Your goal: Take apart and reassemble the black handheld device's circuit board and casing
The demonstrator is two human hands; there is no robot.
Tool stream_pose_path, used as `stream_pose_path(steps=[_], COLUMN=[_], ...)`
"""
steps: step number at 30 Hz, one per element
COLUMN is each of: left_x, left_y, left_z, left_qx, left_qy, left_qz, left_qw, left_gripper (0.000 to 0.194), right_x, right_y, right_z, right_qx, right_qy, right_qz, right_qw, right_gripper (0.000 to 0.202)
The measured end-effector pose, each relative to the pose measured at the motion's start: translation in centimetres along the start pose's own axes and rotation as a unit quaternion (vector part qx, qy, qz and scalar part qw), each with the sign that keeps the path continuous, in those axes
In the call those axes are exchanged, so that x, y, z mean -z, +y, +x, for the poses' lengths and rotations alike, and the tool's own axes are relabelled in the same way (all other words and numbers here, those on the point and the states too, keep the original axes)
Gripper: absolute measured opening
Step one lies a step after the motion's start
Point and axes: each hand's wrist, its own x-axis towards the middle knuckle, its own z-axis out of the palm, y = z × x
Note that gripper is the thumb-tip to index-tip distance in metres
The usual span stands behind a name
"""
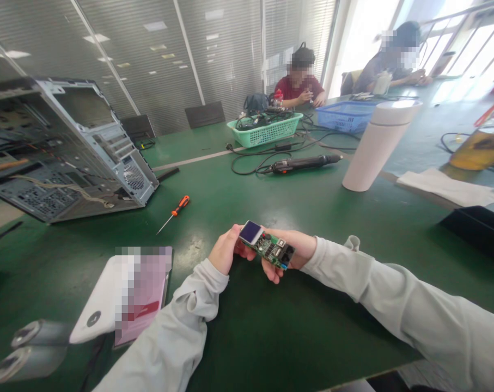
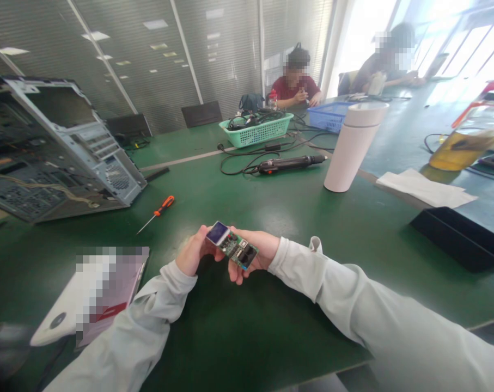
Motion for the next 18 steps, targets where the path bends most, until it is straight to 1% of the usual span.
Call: stream_pose_path(steps=[4, 6, 8, 10, 12, 14, 15, 16, 17, 18], left_x=[0.0, 0.0, 0.0, 0.0, 0.0, 0.0, 0.0, 0.0, 0.1, 0.1], left_y=[-0.1, -0.1, 0.0, 0.0, 0.0, 0.0, 0.0, 0.0, 0.0, 0.0], left_z=[0.1, 0.1, 0.1, 0.1, 0.0, 0.0, 0.0, 0.0, 0.0, -0.1], left_qx=[0.009, 0.009, 0.006, -0.002, -0.012, -0.018, -0.018, -0.017, -0.016, -0.014], left_qy=[0.045, 0.052, 0.047, 0.037, 0.029, 0.023, 0.020, 0.017, 0.015, 0.013], left_qz=[-0.007, -0.007, -0.005, -0.005, -0.007, -0.003, 0.001, 0.006, 0.011, 0.016], left_qw=[0.999, 0.999, 0.999, 0.999, 0.999, 1.000, 1.000, 1.000, 1.000, 1.000], left_gripper=[0.078, 0.074, 0.070, 0.064, 0.059, 0.055, 0.052, 0.050, 0.047, 0.044], right_x=[-0.7, -1.0, -1.3, -1.6, -2.2, -3.1, -3.6, -4.1, -4.6, -4.9], right_y=[-0.3, -0.5, -0.7, -0.9, -1.2, -1.5, -1.6, -1.7, -1.8, -1.8], right_z=[0.0, -0.1, -0.1, -0.3, -0.8, -1.9, -2.8, -3.9, -5.2, -6.7], right_qx=[0.001, 0.003, 0.003, 0.008, 0.026, 0.050, 0.070, 0.092, 0.114, 0.138], right_qy=[0.062, 0.097, 0.127, 0.152, 0.186, 0.231, 0.259, 0.291, 0.329, 0.378], right_qz=[0.046, 0.065, 0.067, 0.054, 0.017, -0.027, -0.063, -0.116, -0.186, -0.268], right_qw=[0.997, 0.993, 0.990, 0.987, 0.982, 0.971, 0.961, 0.945, 0.919, 0.876], right_gripper=[0.068, 0.064, 0.061, 0.060, 0.057, 0.048, 0.043, 0.040, 0.041, 0.045])
